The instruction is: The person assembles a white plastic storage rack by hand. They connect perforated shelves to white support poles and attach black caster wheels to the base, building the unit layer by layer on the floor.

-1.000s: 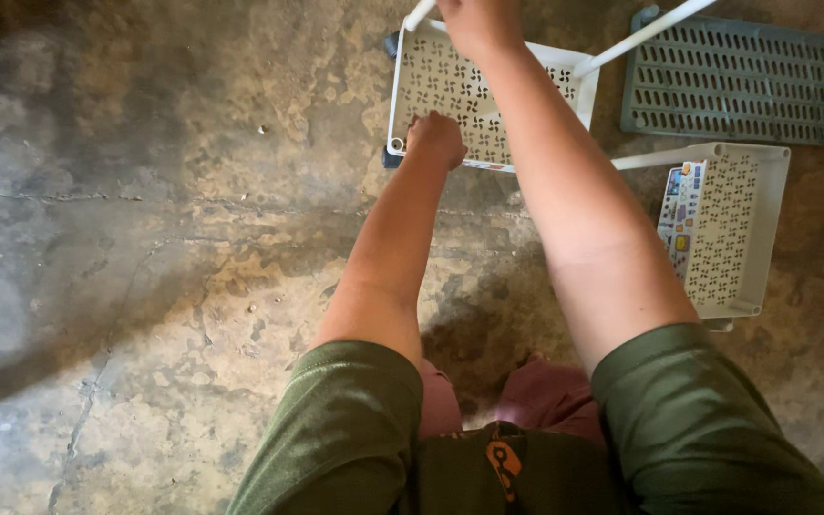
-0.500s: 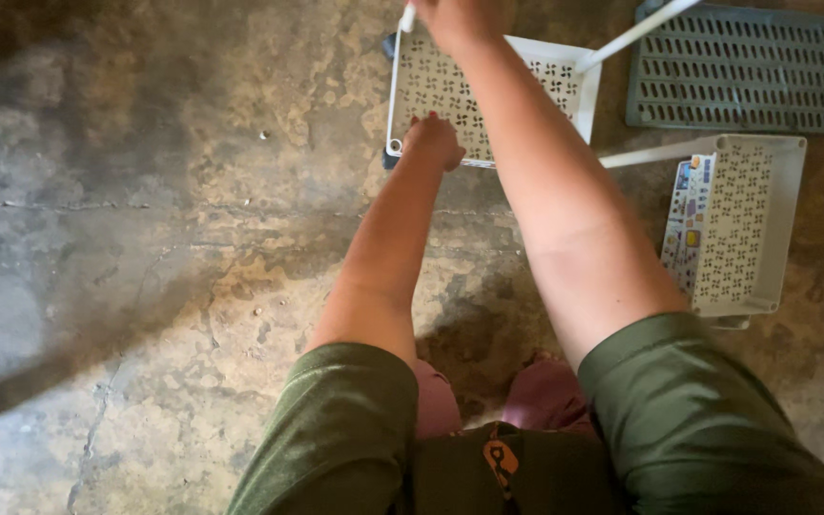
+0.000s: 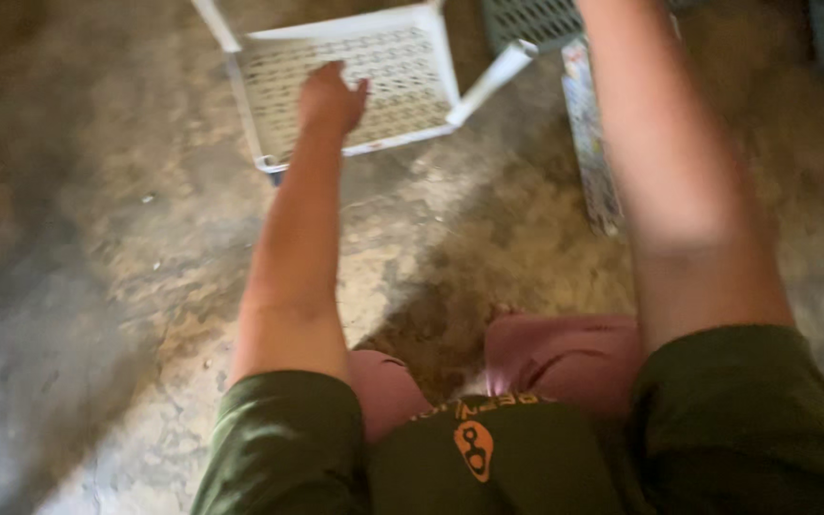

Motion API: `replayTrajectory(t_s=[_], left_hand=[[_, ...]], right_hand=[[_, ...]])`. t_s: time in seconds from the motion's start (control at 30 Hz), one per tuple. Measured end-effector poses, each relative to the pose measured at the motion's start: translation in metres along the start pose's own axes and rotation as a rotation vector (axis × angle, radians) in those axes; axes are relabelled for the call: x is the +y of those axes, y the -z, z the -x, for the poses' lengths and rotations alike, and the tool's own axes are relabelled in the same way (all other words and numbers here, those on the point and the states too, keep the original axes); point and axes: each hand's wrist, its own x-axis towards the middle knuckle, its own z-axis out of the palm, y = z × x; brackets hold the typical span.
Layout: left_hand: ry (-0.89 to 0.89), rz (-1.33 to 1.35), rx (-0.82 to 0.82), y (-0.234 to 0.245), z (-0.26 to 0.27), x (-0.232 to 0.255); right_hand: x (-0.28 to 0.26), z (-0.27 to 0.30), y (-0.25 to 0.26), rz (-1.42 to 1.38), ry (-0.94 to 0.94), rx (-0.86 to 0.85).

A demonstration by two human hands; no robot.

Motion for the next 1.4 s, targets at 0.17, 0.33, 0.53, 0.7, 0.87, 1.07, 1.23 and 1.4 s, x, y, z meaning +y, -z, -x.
replayTrajectory(t_s=[0.17, 0.33, 0.53, 0.7, 0.87, 1.07, 1.23, 1.4], left_hand=[[-0.009, -0.024, -0.066, -0.005, 0.008, 0.028], [-0.064, -0.192, -0.21, 0.004, 0.023, 0.052], [0.067, -0.343, -0.382, 0.007, 0.041, 0.069], [0.111, -0.336, -0.333, 0.013, 0.045, 0.077], [0.144, -0.326, -0.314, 0.022, 0.05, 0.078], [0.113, -0.332, -0.277, 0.023, 0.051, 0.058], [0.098, -0.373, -0.306, 0.023, 0.044, 0.038], [0.076, -0.342, -0.267, 0.031, 0.042, 0.035]], right_hand=[[0.159, 0.09, 0.052, 0.206, -0.333, -0.16], [0.264, 0.18, 0.062, 0.193, -0.545, -0.338], [0.32, 0.233, 0.016, 0.228, -0.615, -0.535], [0.324, 0.245, 0.004, 0.224, -0.352, -0.544], [0.321, 0.244, -0.006, 0.202, -0.437, -0.493], [0.335, 0.238, 0.01, 0.218, -0.443, -0.491], [0.304, 0.19, 0.049, -0.025, -0.386, -0.114], [0.222, 0.12, 0.108, -0.309, -0.243, 0.206]])
